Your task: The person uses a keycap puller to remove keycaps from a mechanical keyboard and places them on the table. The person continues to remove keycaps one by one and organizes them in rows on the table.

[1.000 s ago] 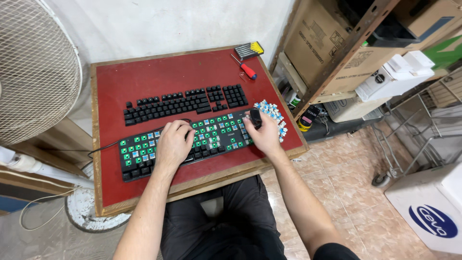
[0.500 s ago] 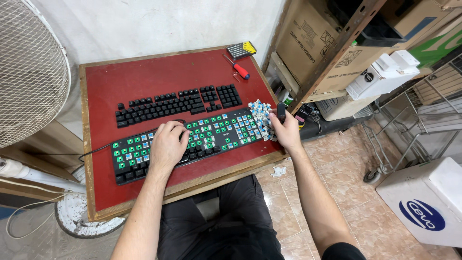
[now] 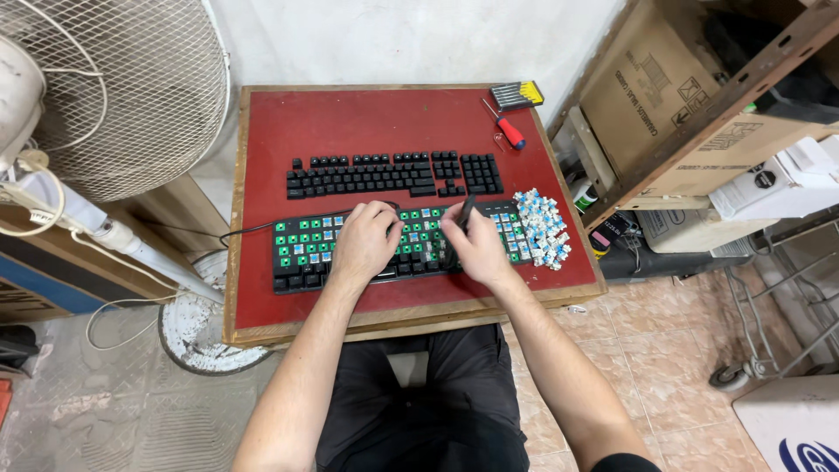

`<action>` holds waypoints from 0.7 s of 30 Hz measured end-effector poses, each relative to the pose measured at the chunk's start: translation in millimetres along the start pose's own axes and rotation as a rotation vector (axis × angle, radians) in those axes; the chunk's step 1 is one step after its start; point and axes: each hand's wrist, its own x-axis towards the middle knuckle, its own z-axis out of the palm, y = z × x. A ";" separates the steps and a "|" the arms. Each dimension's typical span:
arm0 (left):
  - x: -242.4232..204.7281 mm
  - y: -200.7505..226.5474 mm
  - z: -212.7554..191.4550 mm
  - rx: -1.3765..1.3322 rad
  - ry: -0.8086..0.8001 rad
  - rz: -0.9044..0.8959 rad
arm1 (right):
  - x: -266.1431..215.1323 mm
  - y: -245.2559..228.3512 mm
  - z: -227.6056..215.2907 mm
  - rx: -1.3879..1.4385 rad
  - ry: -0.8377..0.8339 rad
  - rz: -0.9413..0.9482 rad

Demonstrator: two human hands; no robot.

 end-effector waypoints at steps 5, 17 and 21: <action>-1.5 0.2 3.5 0.010 0.008 -0.012 | 8.9 -16.7 16.7 -0.009 -0.141 0.041; -1.0 -0.2 -2.6 -0.004 -0.020 -0.005 | 20.5 -39.5 20.4 -0.228 -0.293 0.058; -1.1 -0.7 -2.3 -0.020 -0.040 -0.011 | 22.6 -43.0 22.5 -0.230 -0.308 0.048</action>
